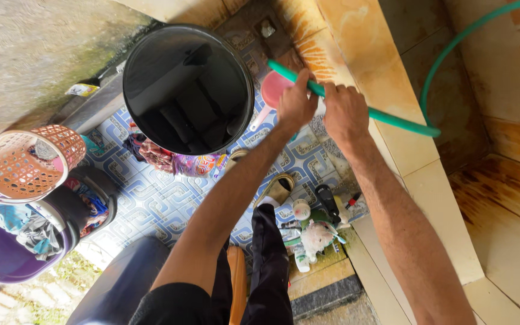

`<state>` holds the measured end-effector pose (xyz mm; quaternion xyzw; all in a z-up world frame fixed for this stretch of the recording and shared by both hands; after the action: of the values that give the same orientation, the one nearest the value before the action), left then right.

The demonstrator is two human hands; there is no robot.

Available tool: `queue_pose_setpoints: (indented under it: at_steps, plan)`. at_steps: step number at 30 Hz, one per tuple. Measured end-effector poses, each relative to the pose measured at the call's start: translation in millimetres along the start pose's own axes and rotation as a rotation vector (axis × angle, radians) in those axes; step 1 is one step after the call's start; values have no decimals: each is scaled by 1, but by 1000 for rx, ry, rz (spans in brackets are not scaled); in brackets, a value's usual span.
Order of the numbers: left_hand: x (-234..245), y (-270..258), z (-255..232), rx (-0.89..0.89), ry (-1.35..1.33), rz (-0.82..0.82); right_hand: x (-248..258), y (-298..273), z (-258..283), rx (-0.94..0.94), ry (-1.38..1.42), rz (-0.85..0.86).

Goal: The person scrubs a tiled wall and floor with a green sponge, repeatedly dipping it into a pink bucket of soapy water. They then use a green hose to rinse the scrubbed area and the sponge.

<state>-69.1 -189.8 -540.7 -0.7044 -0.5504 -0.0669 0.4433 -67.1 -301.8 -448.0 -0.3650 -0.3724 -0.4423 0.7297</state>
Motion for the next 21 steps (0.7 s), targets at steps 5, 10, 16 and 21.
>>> queue_pose_setpoints:
  at_steps: [5,10,16,21]
  plan:
    - [8,19,23,-56,319,212,-15,15,-1,-39,-155,144]
    - [1,33,39,-21,428,325,-22,6,-16,-24,-212,139]
    - [10,74,45,67,447,242,1,-8,-36,45,-223,-26]
    - [40,107,70,208,455,77,21,-14,-30,166,-283,-139]
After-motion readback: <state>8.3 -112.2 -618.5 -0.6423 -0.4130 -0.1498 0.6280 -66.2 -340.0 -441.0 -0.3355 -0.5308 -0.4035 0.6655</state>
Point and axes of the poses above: each hand's wrist, its own y-axis towards the middle knuckle, its own x-axis out of the back of the hand, z = x × y, the point moved 6 cm from there along y, towards the middle knuckle, and after that the axes turned 13 degrees about y, right-handed, at the moved point
